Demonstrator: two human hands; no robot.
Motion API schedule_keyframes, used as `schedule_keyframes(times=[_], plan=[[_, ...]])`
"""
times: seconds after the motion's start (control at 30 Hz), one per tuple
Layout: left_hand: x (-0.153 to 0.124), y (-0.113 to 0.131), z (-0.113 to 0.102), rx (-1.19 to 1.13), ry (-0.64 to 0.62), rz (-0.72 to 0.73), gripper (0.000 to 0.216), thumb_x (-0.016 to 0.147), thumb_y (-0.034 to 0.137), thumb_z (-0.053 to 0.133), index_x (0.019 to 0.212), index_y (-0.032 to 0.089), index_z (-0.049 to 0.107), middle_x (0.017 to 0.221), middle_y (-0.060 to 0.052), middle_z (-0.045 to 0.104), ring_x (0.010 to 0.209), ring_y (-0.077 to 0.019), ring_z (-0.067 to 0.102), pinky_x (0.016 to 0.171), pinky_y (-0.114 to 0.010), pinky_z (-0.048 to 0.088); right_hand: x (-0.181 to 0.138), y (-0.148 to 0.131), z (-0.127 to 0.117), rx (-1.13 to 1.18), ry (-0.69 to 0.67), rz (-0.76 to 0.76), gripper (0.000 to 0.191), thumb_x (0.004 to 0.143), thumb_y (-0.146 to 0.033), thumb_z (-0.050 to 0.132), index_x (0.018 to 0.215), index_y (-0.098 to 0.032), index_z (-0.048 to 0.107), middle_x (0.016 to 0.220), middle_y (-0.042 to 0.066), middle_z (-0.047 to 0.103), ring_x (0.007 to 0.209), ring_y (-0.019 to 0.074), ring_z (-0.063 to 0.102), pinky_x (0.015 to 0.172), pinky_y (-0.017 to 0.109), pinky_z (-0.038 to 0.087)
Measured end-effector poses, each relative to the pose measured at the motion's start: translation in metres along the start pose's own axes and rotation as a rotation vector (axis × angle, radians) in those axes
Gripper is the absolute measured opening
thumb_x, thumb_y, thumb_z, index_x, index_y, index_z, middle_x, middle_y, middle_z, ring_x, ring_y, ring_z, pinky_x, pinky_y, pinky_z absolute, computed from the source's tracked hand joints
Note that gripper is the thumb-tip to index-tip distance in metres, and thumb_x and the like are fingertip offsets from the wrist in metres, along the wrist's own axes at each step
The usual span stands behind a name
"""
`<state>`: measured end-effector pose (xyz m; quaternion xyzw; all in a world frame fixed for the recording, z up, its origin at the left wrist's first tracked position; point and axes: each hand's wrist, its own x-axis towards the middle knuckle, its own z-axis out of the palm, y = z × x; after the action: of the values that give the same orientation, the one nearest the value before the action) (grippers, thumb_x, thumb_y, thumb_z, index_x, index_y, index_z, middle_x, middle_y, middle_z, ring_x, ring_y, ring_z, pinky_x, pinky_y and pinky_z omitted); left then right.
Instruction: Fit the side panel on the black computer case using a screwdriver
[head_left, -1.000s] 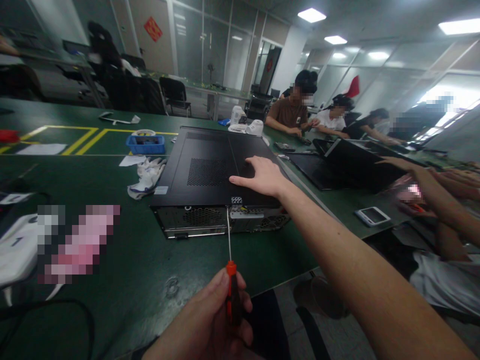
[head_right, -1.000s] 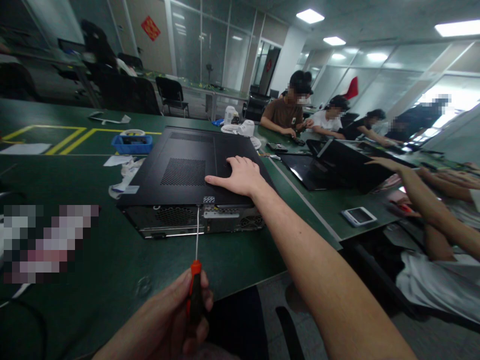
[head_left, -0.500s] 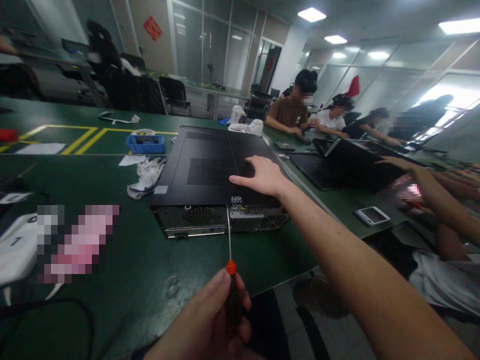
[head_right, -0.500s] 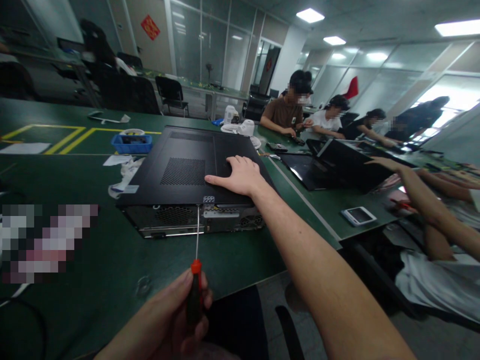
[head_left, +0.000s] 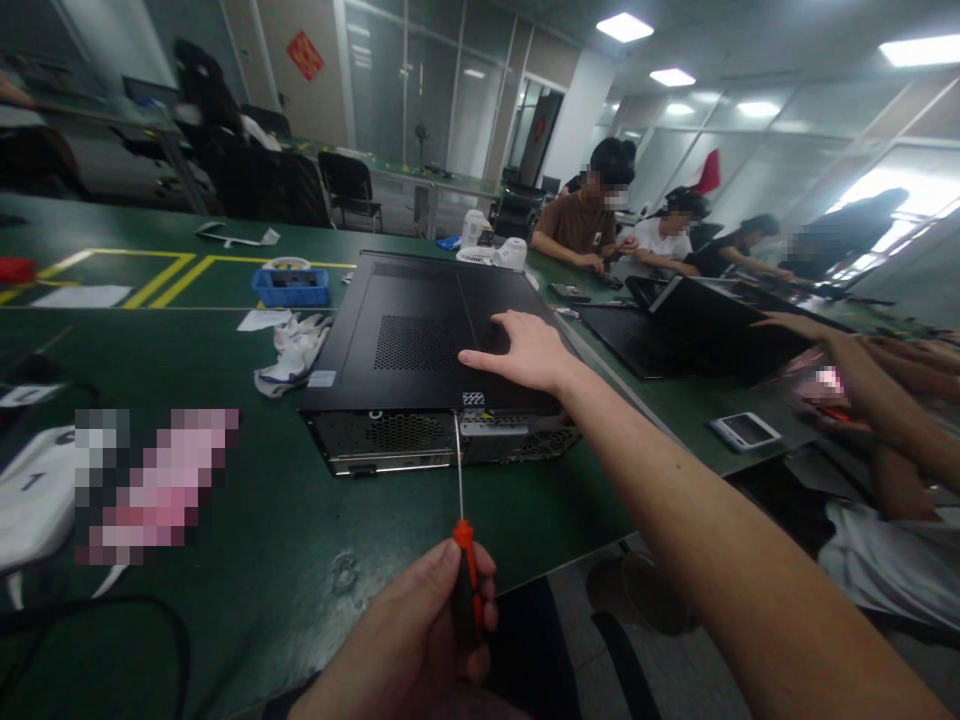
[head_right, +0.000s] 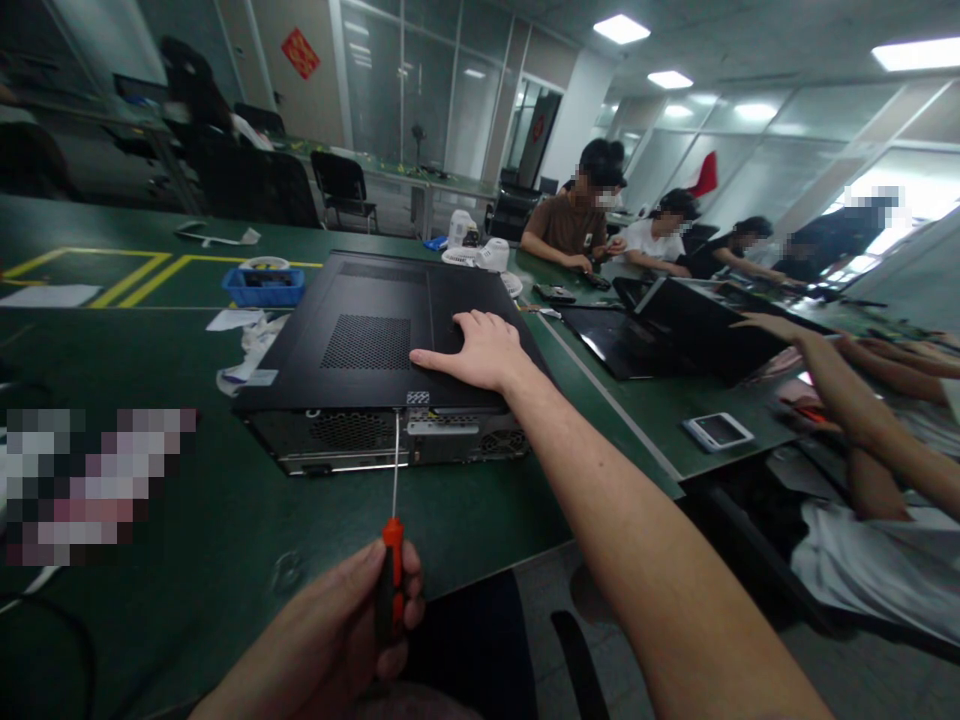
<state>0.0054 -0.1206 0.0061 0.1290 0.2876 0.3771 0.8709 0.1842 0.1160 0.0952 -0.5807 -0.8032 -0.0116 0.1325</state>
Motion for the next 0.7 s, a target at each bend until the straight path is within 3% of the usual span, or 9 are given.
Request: schedule_keyframes(times=[0.23,0.33,0.53,0.7], plan=[[-0.0029,0.0023,0.0032,0.027,0.06,0.011,0.032,0.087,0.043,0.073,0.104,0.017,0.065,0.083,-0.001,0.062,0.073,-0.0109,0.059,0.061,-0.024,0.046,0.0011,0.0007,0.0007,-0.01,-0.005,-0.003,0.106,0.068,-0.095,0.048,0.139,-0.018,0.06,0.145,0.017,0.057,0.135,0.0413,0.049,0.111,0.06,0.039],[-0.0044,0.0032,0.0053,0.001,0.09,0.005,0.027,0.09,0.042,0.069,0.1,0.018,0.063,0.084,-0.001,0.065,0.074,-0.0125,0.064,0.062,-0.026,0.05,0.0013,0.001,0.0012,-0.009,-0.001,-0.008,0.107,0.068,-0.096,0.047,0.139,-0.017,0.059,0.144,0.017,0.058,0.134,0.0415,0.05,0.111,0.06,0.039],[-0.0018,0.002,0.0044,0.008,0.024,0.01,0.032,0.095,0.047,0.06,0.101,0.017,0.064,0.087,-0.006,0.071,0.072,-0.0154,0.069,0.049,-0.02,0.045,0.0004,-0.0002,0.0001,-0.003,-0.001,-0.002,0.105,0.069,-0.095,0.048,0.139,-0.018,0.059,0.145,0.016,0.057,0.135,0.0413,0.049,0.111,0.061,0.039],[-0.0043,0.005,0.0085,0.014,0.036,0.009,0.03,0.093,0.046,0.063,0.102,0.018,0.064,0.089,-0.006,0.071,0.074,-0.0146,0.068,0.05,-0.021,0.048,0.0005,-0.0007,-0.0009,-0.003,-0.01,-0.001,0.104,0.069,-0.094,0.048,0.14,-0.018,0.059,0.145,0.016,0.057,0.136,0.0418,0.048,0.111,0.061,0.039]])
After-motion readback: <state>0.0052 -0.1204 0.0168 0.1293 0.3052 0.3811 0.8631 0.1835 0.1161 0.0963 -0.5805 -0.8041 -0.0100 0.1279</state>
